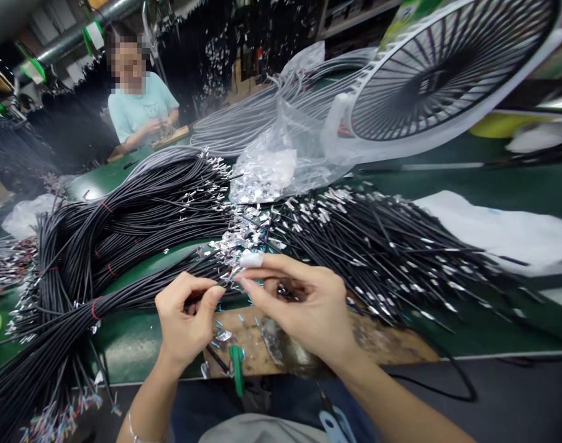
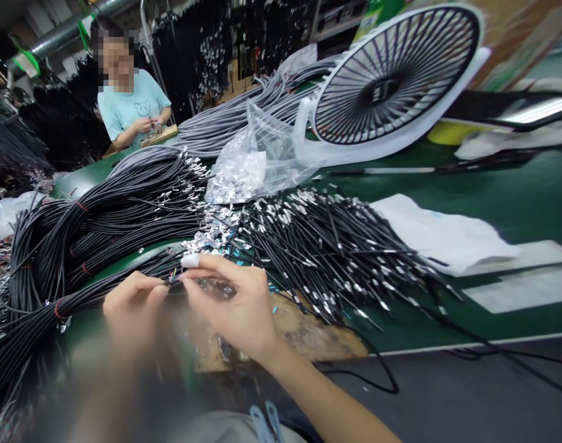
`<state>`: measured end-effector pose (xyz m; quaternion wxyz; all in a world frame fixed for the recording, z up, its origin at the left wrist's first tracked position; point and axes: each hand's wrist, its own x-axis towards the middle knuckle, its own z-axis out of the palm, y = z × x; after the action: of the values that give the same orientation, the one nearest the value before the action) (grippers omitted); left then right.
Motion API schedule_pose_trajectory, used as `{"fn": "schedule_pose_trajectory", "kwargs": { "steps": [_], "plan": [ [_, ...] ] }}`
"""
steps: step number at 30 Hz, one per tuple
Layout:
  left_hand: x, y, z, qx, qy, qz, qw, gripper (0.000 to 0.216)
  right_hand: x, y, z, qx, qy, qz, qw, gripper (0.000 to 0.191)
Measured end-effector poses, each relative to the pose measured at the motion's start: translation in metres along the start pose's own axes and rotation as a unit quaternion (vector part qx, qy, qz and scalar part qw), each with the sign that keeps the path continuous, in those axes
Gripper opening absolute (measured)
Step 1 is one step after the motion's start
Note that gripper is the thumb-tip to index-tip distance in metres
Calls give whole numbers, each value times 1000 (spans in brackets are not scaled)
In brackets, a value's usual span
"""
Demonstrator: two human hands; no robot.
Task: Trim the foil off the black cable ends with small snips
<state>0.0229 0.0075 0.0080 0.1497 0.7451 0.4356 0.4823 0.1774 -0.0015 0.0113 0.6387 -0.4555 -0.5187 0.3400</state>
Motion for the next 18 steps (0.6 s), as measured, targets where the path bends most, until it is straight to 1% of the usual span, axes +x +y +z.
{"fn": "schedule_pose_trajectory", "kwargs": {
  "steps": [2,4,5,7,12,18],
  "plan": [
    [0,0,-2,1,-21,5,1000,12,4,-2,-1,56,-43,64,995,12],
    [0,-2,-3,5,-33,11,999,13,10,-4,0,118,-91,129,980,10],
    [1,-3,-4,6,-37,12,999,13,12,-5,0,140,-103,152,973,10],
    [2,-5,-5,2,-43,10,999,13,14,-6,2,153,-100,167,969,10],
    [3,-6,-5,-8,-73,-17,997,24,8,-7,6,89,-50,101,990,10],
    [3,-3,-2,25,-47,-46,997,29,2,-4,3,64,-59,26,996,13]
  ]
}}
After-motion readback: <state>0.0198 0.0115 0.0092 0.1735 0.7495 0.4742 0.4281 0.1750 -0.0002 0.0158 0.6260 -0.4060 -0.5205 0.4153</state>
